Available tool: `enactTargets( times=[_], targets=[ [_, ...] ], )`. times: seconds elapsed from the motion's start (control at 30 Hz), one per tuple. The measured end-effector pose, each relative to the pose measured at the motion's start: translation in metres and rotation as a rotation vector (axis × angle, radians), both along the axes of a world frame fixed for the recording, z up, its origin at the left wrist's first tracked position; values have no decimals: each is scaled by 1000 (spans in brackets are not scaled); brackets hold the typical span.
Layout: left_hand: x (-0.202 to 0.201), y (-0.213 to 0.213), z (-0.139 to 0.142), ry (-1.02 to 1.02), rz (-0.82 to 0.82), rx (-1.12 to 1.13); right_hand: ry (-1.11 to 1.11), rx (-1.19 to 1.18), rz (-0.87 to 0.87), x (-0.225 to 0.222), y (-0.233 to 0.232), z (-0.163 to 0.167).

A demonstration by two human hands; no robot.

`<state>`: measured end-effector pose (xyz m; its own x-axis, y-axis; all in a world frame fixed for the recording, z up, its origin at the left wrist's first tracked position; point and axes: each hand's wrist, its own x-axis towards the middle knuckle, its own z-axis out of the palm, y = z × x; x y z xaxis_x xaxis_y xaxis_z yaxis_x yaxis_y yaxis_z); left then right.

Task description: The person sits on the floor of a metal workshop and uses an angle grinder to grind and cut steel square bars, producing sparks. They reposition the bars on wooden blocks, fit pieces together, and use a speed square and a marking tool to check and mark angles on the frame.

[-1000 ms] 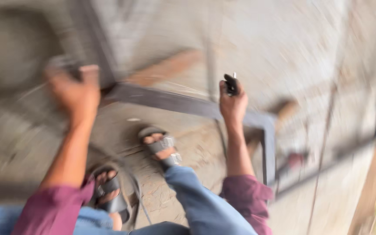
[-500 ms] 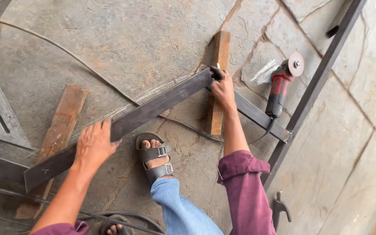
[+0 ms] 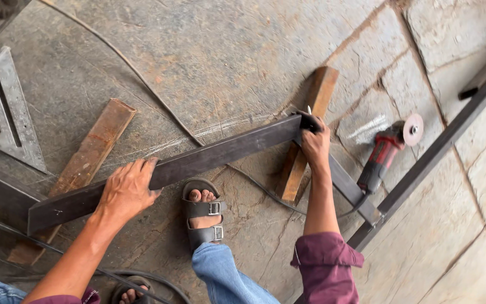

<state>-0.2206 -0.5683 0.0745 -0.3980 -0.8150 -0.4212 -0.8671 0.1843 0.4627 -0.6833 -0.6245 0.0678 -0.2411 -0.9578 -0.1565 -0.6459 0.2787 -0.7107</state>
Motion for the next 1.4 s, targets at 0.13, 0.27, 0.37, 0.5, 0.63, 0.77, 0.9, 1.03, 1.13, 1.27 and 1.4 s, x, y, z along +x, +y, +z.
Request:
enactTargets(
  times=[0.13,0.27,0.37,0.5,0.63,0.77,0.9,1.03,1.13,1.27,1.4],
  targets=[
    [-1,0,0,43,14,-40,-8,49,-14,1,-2,5],
    [-3,0,1,18,29,4,-24,54,-49,-2,0,1],
    [-2,1,1,-16,35,45,-127,46,-41,-9,-2,-4],
    [-5,3,-8,-54,44,65,19,136,-61,-21,-3,-6],
    [1,12,-22,-47,28,7,-59,131,-7,-31,1,-8],
    [10,24,-41,-80,4,33,-127,200,-37,-38,-2,-11],
    [21,25,-63,-112,-31,72,-117,214,-59,-45,-13,-15],
    [37,27,-79,14,-78,-67,-177,155,-17,-47,-10,-18],
    [53,37,-86,-35,-91,-64,-305,136,-38,-46,0,-21],
    [59,42,-107,69,-144,-214,-334,57,-23,-46,5,-23],
    [61,39,-111,150,-116,-306,-226,26,27,-46,2,-22]
  ],
)
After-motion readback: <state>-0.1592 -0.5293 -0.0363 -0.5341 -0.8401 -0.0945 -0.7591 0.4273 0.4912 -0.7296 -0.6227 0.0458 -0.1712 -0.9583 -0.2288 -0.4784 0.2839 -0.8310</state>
